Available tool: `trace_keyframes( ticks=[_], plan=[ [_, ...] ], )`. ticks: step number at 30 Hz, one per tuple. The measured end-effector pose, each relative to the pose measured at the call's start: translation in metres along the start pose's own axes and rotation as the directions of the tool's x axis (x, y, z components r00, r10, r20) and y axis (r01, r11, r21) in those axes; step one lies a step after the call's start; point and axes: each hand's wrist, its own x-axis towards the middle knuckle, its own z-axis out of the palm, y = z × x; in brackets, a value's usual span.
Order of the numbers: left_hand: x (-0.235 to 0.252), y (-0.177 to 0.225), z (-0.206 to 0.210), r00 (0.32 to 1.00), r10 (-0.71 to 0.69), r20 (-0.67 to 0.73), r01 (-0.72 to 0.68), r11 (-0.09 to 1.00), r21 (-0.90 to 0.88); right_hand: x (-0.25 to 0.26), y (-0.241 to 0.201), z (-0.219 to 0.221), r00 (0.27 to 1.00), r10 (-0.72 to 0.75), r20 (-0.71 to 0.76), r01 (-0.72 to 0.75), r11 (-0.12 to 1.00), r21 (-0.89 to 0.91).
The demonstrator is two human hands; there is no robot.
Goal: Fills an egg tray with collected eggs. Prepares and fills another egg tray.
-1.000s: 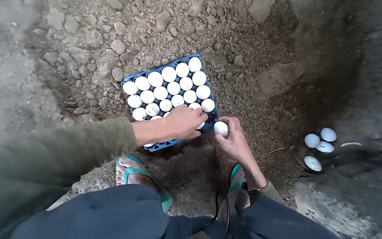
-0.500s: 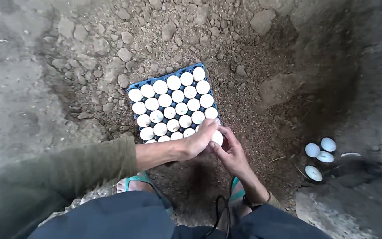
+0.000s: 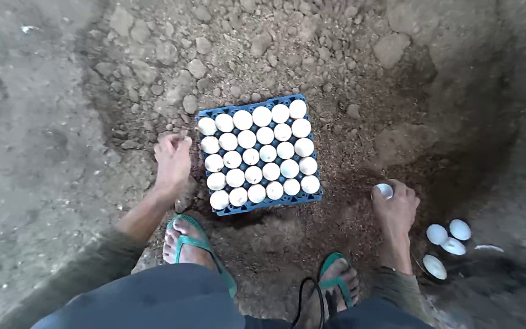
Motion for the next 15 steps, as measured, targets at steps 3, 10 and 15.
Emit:
trace_keyframes(
  ticks=[3,10,15],
  plan=[
    [-0.008,-0.026,0.013,0.975,-0.117,0.188,0.116,0.993,0.018,-0.008,-0.055,-0.010,0.958,-0.283,0.053,0.271,0.948,0.168],
    [-0.016,-0.027,0.027,0.959,-0.194,0.206,0.198,0.980,-0.003,0.012,-0.137,0.026,0.836,-0.386,0.389,0.198,0.875,0.443],
    [-0.009,-0.020,0.024,0.945,-0.251,0.209,0.270,0.960,-0.067,0.012,-0.159,0.025,0.883,-0.238,0.404,0.078,0.924,0.374]
  ],
)
